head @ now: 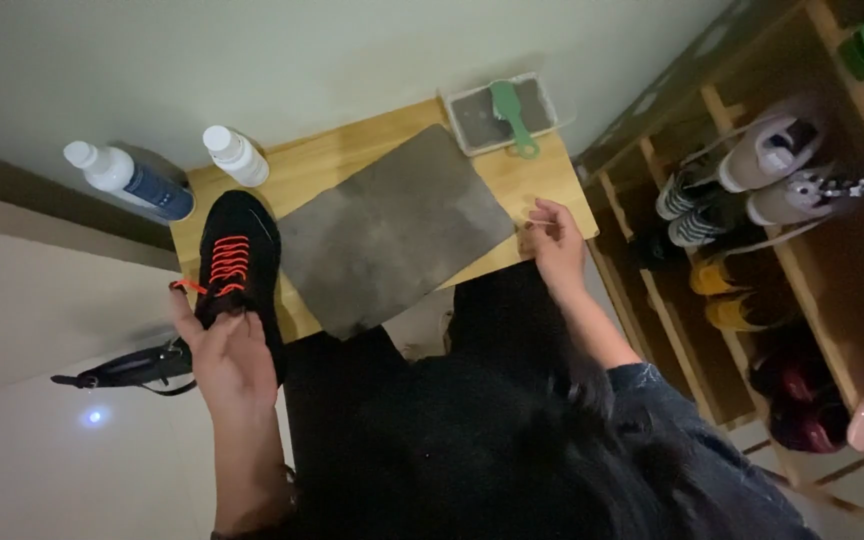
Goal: The person uses a green brush to scrub the upper and laces of a black sneaker with orange laces. The shoe is held steady on a gray mat while the person repeatedly brushes the surface.
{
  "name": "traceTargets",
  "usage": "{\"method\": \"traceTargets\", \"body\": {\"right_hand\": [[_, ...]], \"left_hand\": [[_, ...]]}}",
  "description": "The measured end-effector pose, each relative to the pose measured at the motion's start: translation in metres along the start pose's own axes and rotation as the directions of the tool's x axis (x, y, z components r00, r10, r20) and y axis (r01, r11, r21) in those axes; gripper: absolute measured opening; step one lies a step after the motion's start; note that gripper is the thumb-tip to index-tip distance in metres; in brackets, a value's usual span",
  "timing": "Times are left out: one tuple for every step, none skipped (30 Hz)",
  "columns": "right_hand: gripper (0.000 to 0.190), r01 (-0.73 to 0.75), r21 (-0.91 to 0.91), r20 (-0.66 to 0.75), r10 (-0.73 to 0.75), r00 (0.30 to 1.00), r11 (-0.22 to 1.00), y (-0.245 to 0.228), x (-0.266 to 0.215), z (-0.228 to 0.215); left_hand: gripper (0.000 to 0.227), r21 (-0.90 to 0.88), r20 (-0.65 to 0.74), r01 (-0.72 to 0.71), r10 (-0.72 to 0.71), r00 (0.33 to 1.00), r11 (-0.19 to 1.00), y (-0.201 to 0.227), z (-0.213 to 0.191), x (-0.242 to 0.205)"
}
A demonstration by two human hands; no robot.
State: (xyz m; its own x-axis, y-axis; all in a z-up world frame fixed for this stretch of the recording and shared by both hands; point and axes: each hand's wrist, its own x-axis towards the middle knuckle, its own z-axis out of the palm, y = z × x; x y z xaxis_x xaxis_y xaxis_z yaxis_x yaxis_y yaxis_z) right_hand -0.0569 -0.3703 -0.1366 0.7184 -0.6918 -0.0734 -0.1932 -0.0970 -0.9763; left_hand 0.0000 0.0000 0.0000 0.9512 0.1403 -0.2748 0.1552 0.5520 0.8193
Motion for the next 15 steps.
{"method": "traceTargets", "body": {"right_hand": [[0.034, 0.005, 0.001, 0.001, -0.005, 1.000, 1.000, -0.002, 0.002, -0.002], [0.035, 0.045, 0.016, -0.044, -0.044, 0.998, 0.999, -0.005, 0.004, -0.005], [0.035, 0.086, 0.029, -0.088, -0.083, 0.993, 0.996, -0.007, 0.005, -0.007], [0.035, 0.092, 0.031, -0.085, -0.089, 0.992, 0.995, -0.019, 0.002, -0.009], [0.039, 0.111, 0.091, -0.089, -0.103, 0.991, 0.990, -0.031, -0.003, -0.012], [0.042, 0.131, 0.151, -0.095, -0.117, 0.989, 0.980, -0.043, -0.007, -0.014], [0.042, 0.131, 0.152, -0.097, -0.117, 0.988, 0.980, -0.050, -0.011, -0.019], [0.043, 0.155, 0.127, -0.086, -0.145, 0.986, 0.980, -0.058, -0.015, -0.025], [0.045, 0.178, 0.100, -0.076, -0.171, 0.982, 0.979, -0.065, -0.019, -0.031], [0.045, 0.177, 0.098, -0.082, -0.169, 0.982, 0.979, -0.064, -0.020, -0.035], [0.054, 0.226, 0.139, -0.034, -0.223, 0.974, 0.964, -0.063, -0.022, -0.041], [0.064, 0.272, 0.182, 0.012, -0.279, 0.960, 0.945, -0.061, -0.024, -0.046], [0.064, 0.268, 0.180, 0.004, -0.273, 0.962, 0.947, -0.063, -0.029, -0.054], [0.072, 0.305, 0.171, 0.071, -0.320, 0.945, 0.937, -0.066, -0.034, -0.063], [0.081, 0.342, 0.163, 0.133, -0.364, 0.922, 0.925, -0.068, -0.039, -0.071]], "left_hand": [[0.079, -0.004, 0.001, -0.004, 0.004, 1.000, 1.000, -0.002, -0.004, 0.000], [0.074, 0.013, 0.093, -0.034, 0.032, 0.995, 0.999, -0.005, -0.008, -0.001], [0.069, 0.025, 0.183, -0.068, 0.062, 0.981, 0.997, -0.008, -0.013, -0.002], [0.069, 0.021, 0.183, -0.073, 0.068, 0.981, 0.997, -0.006, -0.005, -0.008], [0.073, 0.052, 0.159, -0.069, 0.060, 0.985, 0.996, -0.003, 0.003, -0.014], [0.078, 0.084, 0.135, -0.065, 0.053, 0.989, 0.994, -0.002, 0.012, -0.019], [0.078, 0.085, 0.137, -0.065, 0.053, 0.989, 0.994, -0.008, 0.013, -0.022], [0.084, 0.137, 0.137, -0.107, 0.088, 0.987, 0.985, -0.015, 0.014, -0.024], [0.090, 0.190, 0.140, -0.146, 0.120, 0.983, 0.971, -0.022, 0.015, -0.026], [0.090, 0.191, 0.144, -0.143, 0.116, 0.983, 0.971, -0.034, 0.012, -0.024], [0.103, 0.217, 0.237, -0.241, 0.188, 0.953, 0.946, -0.046, 0.009, -0.023], [0.116, 0.233, 0.331, -0.338, 0.252, 0.909, 0.912, -0.059, 0.006, -0.022], [0.116, 0.235, 0.336, -0.333, 0.245, 0.909, 0.913, -0.060, 0.023, -0.028], [0.111, 0.283, 0.483, -0.428, 0.258, 0.837, 0.858, -0.061, 0.040, -0.034], [0.110, 0.307, 0.623, -0.525, 0.250, 0.742, 0.794, -0.062, 0.058, -0.040]]}}
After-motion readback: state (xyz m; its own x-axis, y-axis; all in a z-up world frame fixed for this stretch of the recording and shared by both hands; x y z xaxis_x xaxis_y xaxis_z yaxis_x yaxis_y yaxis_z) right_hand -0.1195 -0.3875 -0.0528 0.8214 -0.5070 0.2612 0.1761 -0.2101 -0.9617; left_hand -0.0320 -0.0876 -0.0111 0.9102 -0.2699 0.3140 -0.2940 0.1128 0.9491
